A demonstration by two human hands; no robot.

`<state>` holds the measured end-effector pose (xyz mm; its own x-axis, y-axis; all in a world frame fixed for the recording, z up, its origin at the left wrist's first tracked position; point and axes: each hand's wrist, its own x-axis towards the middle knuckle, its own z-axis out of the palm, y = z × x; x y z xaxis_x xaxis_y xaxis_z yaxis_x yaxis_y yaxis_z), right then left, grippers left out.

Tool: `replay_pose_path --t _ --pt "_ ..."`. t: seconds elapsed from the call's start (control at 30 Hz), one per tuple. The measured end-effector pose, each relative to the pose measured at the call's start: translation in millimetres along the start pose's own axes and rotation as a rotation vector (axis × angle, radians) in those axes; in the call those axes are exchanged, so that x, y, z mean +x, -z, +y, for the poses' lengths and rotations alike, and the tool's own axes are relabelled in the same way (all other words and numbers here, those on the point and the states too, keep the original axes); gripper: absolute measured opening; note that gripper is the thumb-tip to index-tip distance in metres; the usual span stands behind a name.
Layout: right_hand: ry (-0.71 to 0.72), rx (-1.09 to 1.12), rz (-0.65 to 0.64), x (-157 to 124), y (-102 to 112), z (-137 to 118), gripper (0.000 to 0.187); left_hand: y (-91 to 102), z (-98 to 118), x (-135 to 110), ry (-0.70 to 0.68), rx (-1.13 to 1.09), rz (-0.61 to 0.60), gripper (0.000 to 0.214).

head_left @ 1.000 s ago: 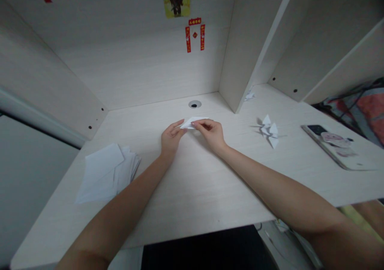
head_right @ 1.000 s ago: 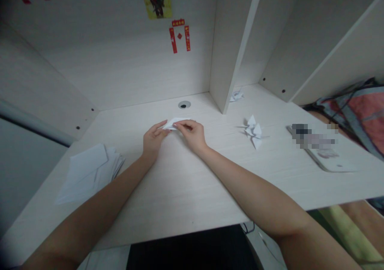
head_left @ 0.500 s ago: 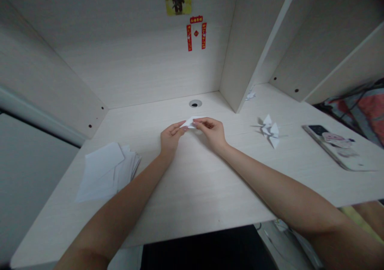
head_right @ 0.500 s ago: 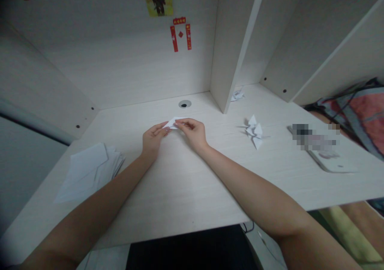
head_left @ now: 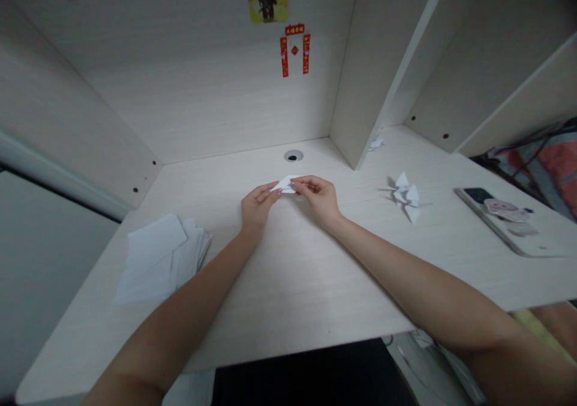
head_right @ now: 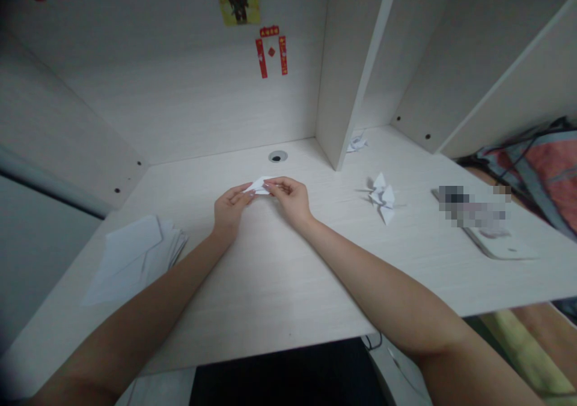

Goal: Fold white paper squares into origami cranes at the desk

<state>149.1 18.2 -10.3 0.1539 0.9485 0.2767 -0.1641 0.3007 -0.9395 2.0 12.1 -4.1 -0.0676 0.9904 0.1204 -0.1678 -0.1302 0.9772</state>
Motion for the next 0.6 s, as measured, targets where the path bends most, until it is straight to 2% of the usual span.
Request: replay_pose_path --t 0.17,0.37,0.6 --pt "0.012 -0.029 -0.032 -1.2 -0.4 -1.3 0.03 -0.4 0.9 -1.1 -0.023 -0.006 0.03 0.041" --pt "-0.005 0.004 -0.074 -0.7 0.3 1.5 0.028 -0.9 1.0 -3.0 -0.021 0.029 -0.058 0.054" --pt "-0.045 0.009 -0.074 -2.3 -0.8 1.1 0.028 -0.3 -1.2 -3.2 -0.049 0.07 -0.039 0.046"
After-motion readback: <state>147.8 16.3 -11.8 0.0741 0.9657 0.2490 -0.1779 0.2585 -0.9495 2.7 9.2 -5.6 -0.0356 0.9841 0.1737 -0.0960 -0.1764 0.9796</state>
